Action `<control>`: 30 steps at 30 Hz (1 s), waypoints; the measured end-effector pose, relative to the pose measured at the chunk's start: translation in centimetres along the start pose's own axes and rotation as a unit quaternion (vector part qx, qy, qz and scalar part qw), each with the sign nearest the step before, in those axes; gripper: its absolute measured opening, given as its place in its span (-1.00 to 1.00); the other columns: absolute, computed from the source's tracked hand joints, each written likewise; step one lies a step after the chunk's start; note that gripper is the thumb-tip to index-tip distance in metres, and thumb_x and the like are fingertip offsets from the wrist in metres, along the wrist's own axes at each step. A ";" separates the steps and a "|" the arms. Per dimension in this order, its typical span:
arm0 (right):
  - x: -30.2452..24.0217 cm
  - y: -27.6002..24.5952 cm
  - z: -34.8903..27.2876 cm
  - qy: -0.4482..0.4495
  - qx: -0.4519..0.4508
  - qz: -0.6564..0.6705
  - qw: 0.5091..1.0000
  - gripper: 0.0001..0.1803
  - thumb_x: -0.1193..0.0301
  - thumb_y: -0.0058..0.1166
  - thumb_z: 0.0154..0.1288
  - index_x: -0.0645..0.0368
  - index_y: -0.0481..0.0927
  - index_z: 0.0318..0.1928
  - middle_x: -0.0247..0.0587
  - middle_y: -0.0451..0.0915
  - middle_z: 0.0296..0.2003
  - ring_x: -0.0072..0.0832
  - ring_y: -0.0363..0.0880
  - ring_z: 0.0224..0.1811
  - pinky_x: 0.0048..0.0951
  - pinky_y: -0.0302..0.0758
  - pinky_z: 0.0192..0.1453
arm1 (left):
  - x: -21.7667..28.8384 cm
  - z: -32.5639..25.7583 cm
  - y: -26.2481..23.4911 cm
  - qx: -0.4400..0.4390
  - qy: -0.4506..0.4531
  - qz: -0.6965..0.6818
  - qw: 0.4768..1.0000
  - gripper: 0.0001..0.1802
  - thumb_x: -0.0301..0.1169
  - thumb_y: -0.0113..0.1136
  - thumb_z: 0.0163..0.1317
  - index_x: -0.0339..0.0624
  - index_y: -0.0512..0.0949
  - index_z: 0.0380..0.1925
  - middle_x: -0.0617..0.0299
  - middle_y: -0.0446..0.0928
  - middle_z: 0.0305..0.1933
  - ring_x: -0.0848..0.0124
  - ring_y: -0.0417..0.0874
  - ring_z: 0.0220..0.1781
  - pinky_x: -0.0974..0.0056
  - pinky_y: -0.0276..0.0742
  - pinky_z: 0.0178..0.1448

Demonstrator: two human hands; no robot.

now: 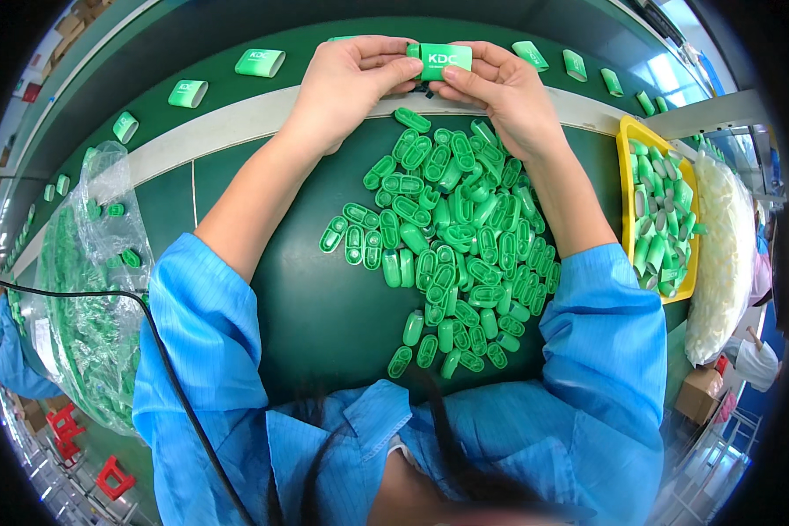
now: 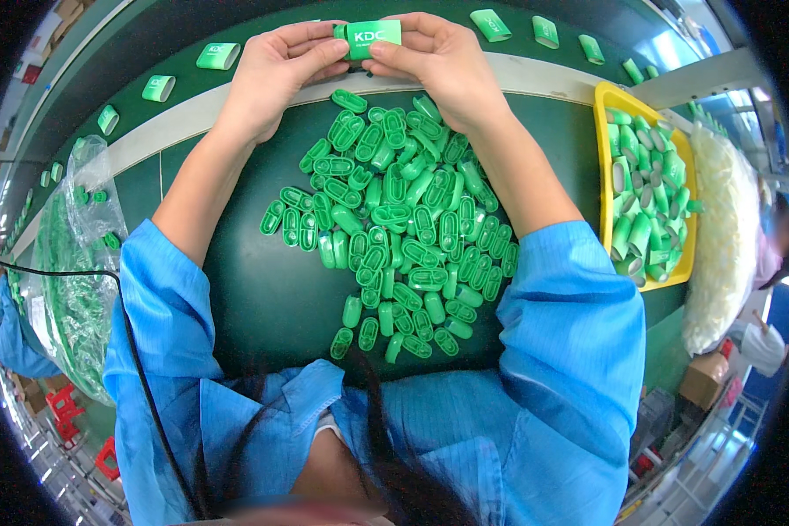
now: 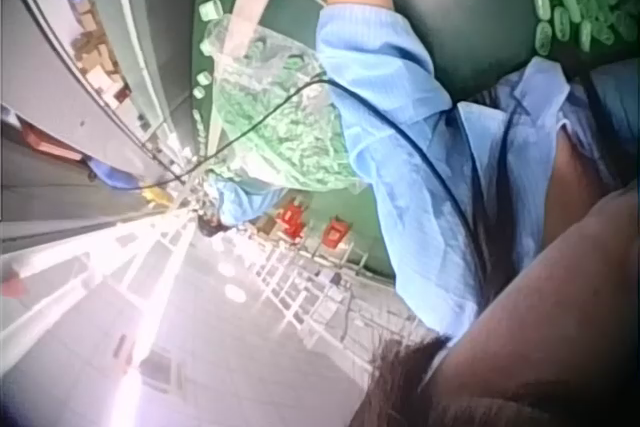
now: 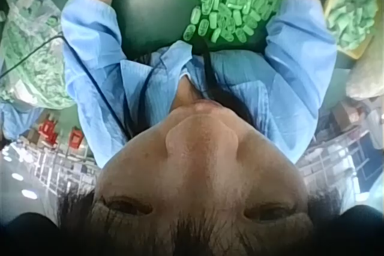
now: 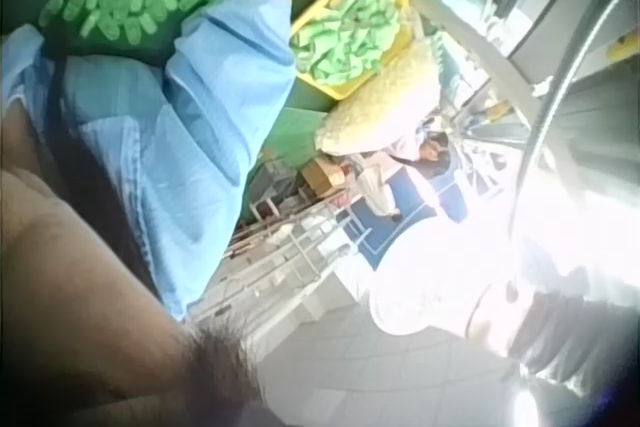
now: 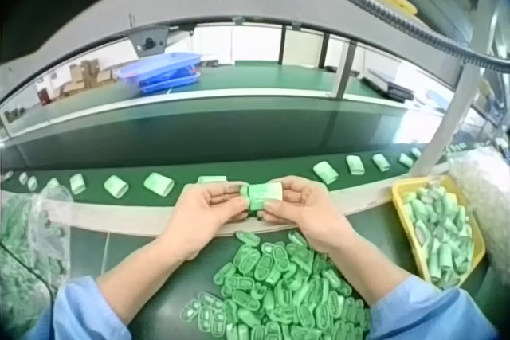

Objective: The person assembles small green plastic components by hand, then sorts them on an assembly line.

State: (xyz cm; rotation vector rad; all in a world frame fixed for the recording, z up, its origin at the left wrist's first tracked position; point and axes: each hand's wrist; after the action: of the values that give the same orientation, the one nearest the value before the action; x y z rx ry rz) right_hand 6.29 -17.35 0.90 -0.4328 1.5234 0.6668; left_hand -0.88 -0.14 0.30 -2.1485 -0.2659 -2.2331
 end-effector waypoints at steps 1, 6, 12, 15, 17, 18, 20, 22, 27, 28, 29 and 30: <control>0.0 0.0 -0.1 0.001 0.000 0.000 1.000 -0.66 0.54 0.11 0.14 0.37 0.40 -0.06 -0.08 0.57 -0.20 -0.45 0.58 -0.20 -0.51 0.52 -0.07 | 0.1 -0.1 0.2 0.014 0.006 0.018 1.000 -0.65 -0.46 0.17 0.14 -0.39 0.46 -0.07 0.10 0.55 -0.17 0.46 0.60 -0.22 0.42 0.54 -0.06; 0.4 0.3 -0.2 -0.028 0.011 0.001 1.000 -0.66 0.56 0.12 0.12 0.38 0.41 -0.08 -0.07 0.58 -0.23 -0.44 0.59 -0.21 -0.50 0.52 -0.07 | -0.5 0.0 0.1 0.026 0.033 0.017 0.999 -0.64 -0.48 0.20 0.09 -0.46 0.47 -0.11 0.06 0.58 -0.26 0.46 0.62 -0.30 0.45 0.56 -0.16; 0.0 0.0 -0.2 -0.059 -0.002 -0.050 0.997 -0.67 0.57 0.12 0.12 0.34 0.42 -0.08 -0.13 0.59 -0.24 -0.47 0.59 -0.23 -0.51 0.52 -0.08 | 0.2 0.2 -0.6 -0.003 0.057 0.086 0.995 -0.65 -0.41 0.21 0.09 -0.43 0.52 -0.14 0.08 0.61 -0.32 0.49 0.63 -0.34 0.45 0.55 -0.21; -0.2 0.2 -0.4 -0.059 0.000 -0.075 0.995 -0.67 0.58 0.11 0.12 0.33 0.42 -0.08 -0.13 0.59 -0.24 -0.48 0.59 -0.23 -0.52 0.53 -0.09 | 0.1 -0.1 -0.7 0.000 0.086 0.161 0.983 -0.66 -0.37 0.22 0.08 -0.37 0.55 -0.18 0.10 0.62 -0.38 0.51 0.63 -0.37 0.45 0.54 -0.24; -0.1 0.0 -0.2 -0.051 -0.008 -0.075 0.996 -0.67 0.60 0.11 0.11 0.33 0.41 -0.08 -0.12 0.59 -0.23 -0.48 0.59 -0.22 -0.54 0.53 -0.09 | 0.4 -0.2 -0.7 0.005 0.117 0.221 0.968 -0.67 -0.34 0.23 0.07 -0.33 0.57 -0.19 0.10 0.63 -0.42 0.50 0.63 -0.40 0.43 0.52 -0.27; -0.2 -0.2 -0.2 -0.051 -0.008 -0.075 0.996 -0.67 0.60 0.11 0.11 0.33 0.41 -0.08 -0.12 0.59 -0.23 -0.48 0.59 -0.22 -0.54 0.53 -0.09 | 0.8 -0.6 -0.5 0.006 0.118 0.220 0.968 -0.67 -0.34 0.23 0.07 -0.33 0.57 -0.19 0.10 0.63 -0.42 0.50 0.63 -0.40 0.43 0.52 -0.27; -0.3 -0.5 -0.2 -0.042 -0.026 -0.087 0.995 -0.67 0.59 0.11 0.11 0.33 0.41 -0.08 -0.12 0.59 -0.24 -0.48 0.59 -0.22 -0.54 0.53 -0.08 | 1.8 -1.1 -0.1 0.002 0.130 0.327 0.936 -0.65 -0.37 0.20 0.10 -0.38 0.53 -0.15 0.08 0.62 -0.40 0.48 0.64 -0.32 0.43 0.51 -0.19; -0.3 -0.4 -0.1 -0.045 -0.025 -0.094 0.994 -0.67 0.59 0.11 0.11 0.33 0.42 -0.08 -0.12 0.59 -0.25 -0.48 0.59 -0.22 -0.54 0.53 -0.09 | 1.3 -1.1 0.0 0.014 0.133 0.330 0.934 -0.65 -0.37 0.17 0.12 -0.37 0.51 -0.13 0.05 0.61 -0.42 0.44 0.65 -0.33 0.40 0.51 -0.20; 0.2 0.7 -0.2 -0.054 0.010 -0.075 0.996 -0.69 0.59 0.11 0.11 0.35 0.44 -0.09 -0.13 0.60 -0.26 -0.49 0.59 -0.22 -0.54 0.53 -0.09 | -0.2 -1.9 2.3 0.084 0.186 0.396 0.895 -0.68 -0.48 -0.03 0.19 -0.38 0.38 -0.05 -0.08 0.58 -0.42 0.19 0.66 -0.33 0.22 0.54 -0.26; -0.1 1.3 -0.5 -0.071 0.029 -0.084 0.994 -0.70 0.59 0.11 0.11 0.36 0.44 -0.10 -0.12 0.60 -0.26 -0.50 0.59 -0.22 -0.55 0.53 -0.09 | 0.1 -2.2 2.7 0.083 0.186 0.396 0.895 -0.68 -0.48 -0.03 0.19 -0.38 0.38 -0.05 -0.08 0.58 -0.42 0.19 0.66 -0.33 0.22 0.54 -0.26; -0.2 1.6 -0.7 -0.088 0.048 -0.094 0.991 -0.70 0.59 0.11 0.11 0.37 0.45 -0.11 -0.11 0.60 -0.26 -0.50 0.59 -0.22 -0.55 0.53 -0.10 | 0.3 -2.3 3.1 0.103 0.196 0.425 0.878 -0.68 -0.49 -0.03 0.18 -0.38 0.38 -0.05 -0.09 0.57 -0.41 0.17 0.65 -0.34 0.21 0.54 -0.26; -0.4 1.9 -0.6 -0.087 0.048 -0.094 0.991 -0.70 0.59 0.11 0.11 0.37 0.45 -0.11 -0.11 0.60 -0.26 -0.50 0.59 -0.22 -0.55 0.53 -0.10 | 0.5 -2.3 3.2 0.124 0.205 0.454 0.859 -0.68 -0.50 -0.04 0.18 -0.39 0.38 -0.06 -0.10 0.56 -0.40 0.15 0.65 -0.34 0.20 0.54 -0.26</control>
State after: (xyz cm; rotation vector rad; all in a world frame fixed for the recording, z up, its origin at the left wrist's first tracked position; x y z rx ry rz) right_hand 4.63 -16.42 1.53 -0.4267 1.3247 0.4688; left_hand -2.71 -3.55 1.07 -1.1986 0.3831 -1.8362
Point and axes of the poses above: each hand's wrist, its own z-axis towards the middle knuckle, its own y-axis out of the palm, x = y × z
